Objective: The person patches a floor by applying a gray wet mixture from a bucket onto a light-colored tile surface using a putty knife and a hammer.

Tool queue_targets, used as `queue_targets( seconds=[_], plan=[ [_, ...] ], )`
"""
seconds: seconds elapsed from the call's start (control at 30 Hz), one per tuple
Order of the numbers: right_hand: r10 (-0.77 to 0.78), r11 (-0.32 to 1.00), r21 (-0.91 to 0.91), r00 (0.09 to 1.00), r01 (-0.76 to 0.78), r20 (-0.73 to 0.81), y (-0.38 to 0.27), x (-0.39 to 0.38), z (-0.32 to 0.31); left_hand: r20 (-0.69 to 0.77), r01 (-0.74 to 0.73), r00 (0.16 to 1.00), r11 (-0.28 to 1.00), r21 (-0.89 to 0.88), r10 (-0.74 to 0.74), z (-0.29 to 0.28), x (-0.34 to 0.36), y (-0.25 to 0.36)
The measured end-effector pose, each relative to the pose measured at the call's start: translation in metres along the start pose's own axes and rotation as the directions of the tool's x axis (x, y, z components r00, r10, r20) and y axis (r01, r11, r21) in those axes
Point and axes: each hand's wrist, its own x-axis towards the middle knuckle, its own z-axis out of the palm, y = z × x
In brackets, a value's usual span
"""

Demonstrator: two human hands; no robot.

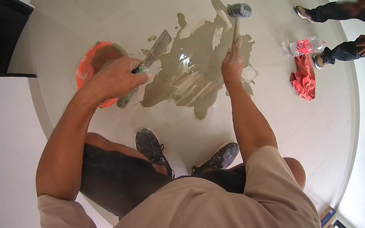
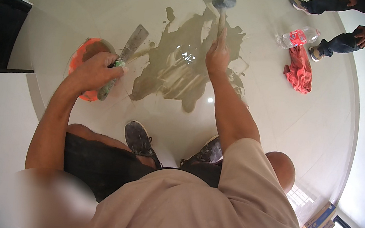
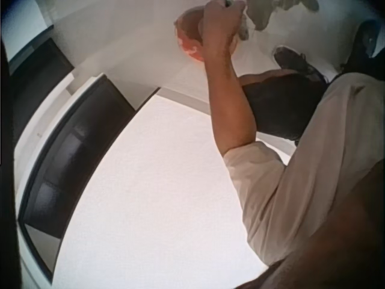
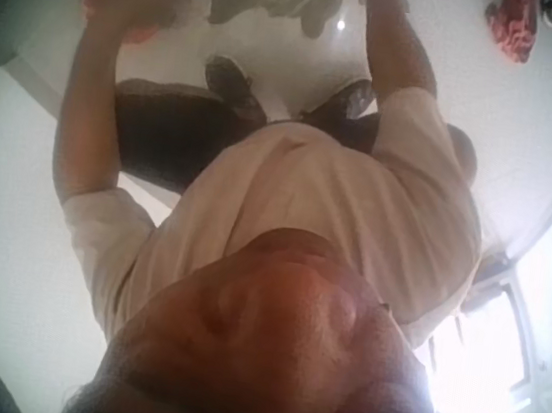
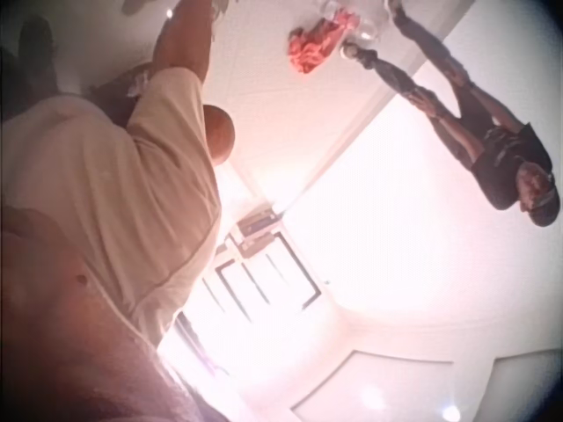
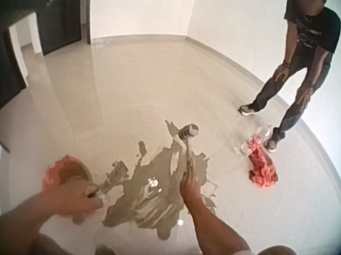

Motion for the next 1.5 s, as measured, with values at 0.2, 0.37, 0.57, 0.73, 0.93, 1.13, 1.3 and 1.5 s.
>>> queue_targets(
  seconds=[0.2, 0.37, 0.57, 0.73, 0.93, 1.13, 1.3, 1.5],
  plan=[
    [-0.075, 0.997, 0.022, 0.997, 0.075, 0.009, -0.006, 0.014, 0.007, -0.008, 0.026, 1.0, 1.0, 0.014, -0.026, -0.002, -0.005, -0.001],
    [-0.012, 1.0, -0.012, 1.0, 0.012, 0.009, 0.022, 0.009, 0.005, -0.031, -0.038, 0.999, 0.999, -0.018, 0.037, 0.006, 0.006, -0.001],
    [-0.003, 1.0, 0.026, 0.998, 0.002, 0.055, -0.01, 0.008, -0.002, -0.006, 0.018, 1.0, 1.0, -0.014, -0.018, 0.0, -0.003, -0.002],
    [-0.006, 0.998, -0.064, 0.99, 0.015, 0.14, 0.01, 0.023, 0.003, -0.012, -0.01, 1.0, 1.0, -0.019, 0.01, 0.001, -0.002, -0.003],
    [-0.103, 0.989, -0.096, 0.992, 0.11, 0.077, 0.058, 0.016, 0.003, -0.03, -0.062, 0.998, 0.998, -0.022, 0.062, 0.007, 0.009, 0.008],
    [-0.109, 0.985, 0.121, 0.988, 0.121, -0.107, -0.011, 0.005, 0.001, -0.021, -0.013, 1.0, 0.999, -0.033, 0.012, 0.003, -0.005, -0.003],
    [0.017, 0.995, -0.104, 0.985, 0.0, 0.17, 0.01, 0.018, 0.005, -0.043, 0.018, 0.999, 1.0, 0.02, -0.017, 0.002, -0.005, 0.002],
    [-0.035, 0.997, -0.063, 0.999, 0.035, 0.009, 0.058, 0.021, 0.006, -0.036, -0.055, 0.998, 0.999, 0.003, 0.055, 0.007, 0.007, 0.012]
  ],
)
